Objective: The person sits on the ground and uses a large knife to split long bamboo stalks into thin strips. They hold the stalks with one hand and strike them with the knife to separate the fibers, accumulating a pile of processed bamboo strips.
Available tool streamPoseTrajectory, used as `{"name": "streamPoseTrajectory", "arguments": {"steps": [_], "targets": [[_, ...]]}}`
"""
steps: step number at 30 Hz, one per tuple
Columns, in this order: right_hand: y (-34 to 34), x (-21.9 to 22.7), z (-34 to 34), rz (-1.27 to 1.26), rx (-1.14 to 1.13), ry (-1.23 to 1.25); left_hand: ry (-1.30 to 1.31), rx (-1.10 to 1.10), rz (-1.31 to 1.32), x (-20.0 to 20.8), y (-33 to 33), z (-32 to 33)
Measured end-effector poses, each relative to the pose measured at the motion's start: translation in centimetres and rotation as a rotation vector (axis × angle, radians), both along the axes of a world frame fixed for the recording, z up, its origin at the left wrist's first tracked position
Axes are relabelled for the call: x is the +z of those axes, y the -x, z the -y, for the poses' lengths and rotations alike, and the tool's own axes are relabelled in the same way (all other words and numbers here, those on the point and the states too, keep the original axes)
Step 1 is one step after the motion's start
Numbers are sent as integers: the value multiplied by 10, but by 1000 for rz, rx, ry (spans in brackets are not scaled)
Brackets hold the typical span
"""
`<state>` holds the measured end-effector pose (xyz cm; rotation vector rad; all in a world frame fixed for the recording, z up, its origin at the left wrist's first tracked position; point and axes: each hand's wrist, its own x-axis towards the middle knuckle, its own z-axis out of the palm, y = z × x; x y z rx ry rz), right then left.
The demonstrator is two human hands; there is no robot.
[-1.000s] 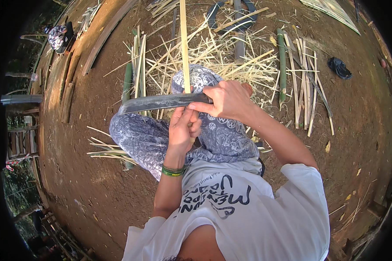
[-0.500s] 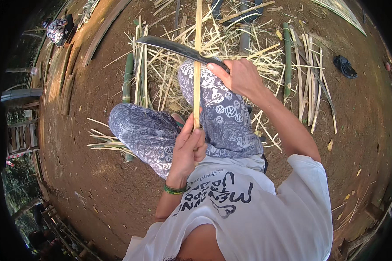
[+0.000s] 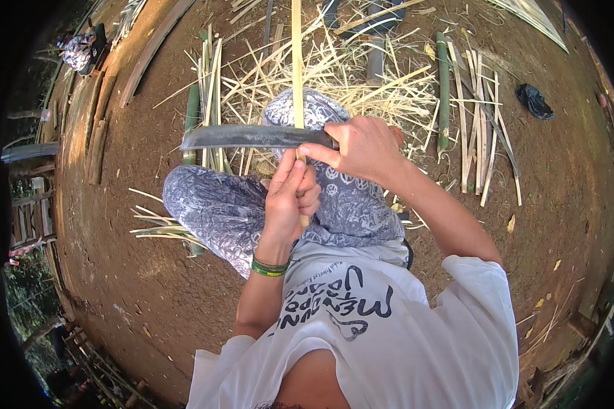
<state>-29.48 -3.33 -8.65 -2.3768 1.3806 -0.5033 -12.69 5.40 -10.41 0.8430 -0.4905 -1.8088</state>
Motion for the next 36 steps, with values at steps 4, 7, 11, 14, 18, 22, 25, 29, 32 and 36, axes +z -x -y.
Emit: {"name": "streamPoseTrajectory", "arguments": {"steps": [4,7,11,14,18,22,25,29,32,36], "targets": [[1,-3,2,-7,20,-81,-19,4,-11,-3,-2,-7],[0,3,2,-60,90,-67,11,-25,18,-5,-7,3],[-2,-2,0,-27,138,45,9,-21,64,-7,-7,1],[-1,-6,0,14,116,73,-28,-15,97,-2,-5,-4],[-1,-9,-3,9,136,104,-32,-30,125,-1,-8,-13],[-3,-15,-9,26,113,161,-29,-12,185,6,-10,-26],[-2,-19,-11,38,82,156,-26,-13,264,7,-14,-46],[0,-19,-15,49,111,150,4,-45,335,11,-24,-68],[1,-11,-14,23,145,212,53,-57,366,14,-29,-76],[31,-18,21,6,-158,143,39,-136,453,17,-39,-116]]}}
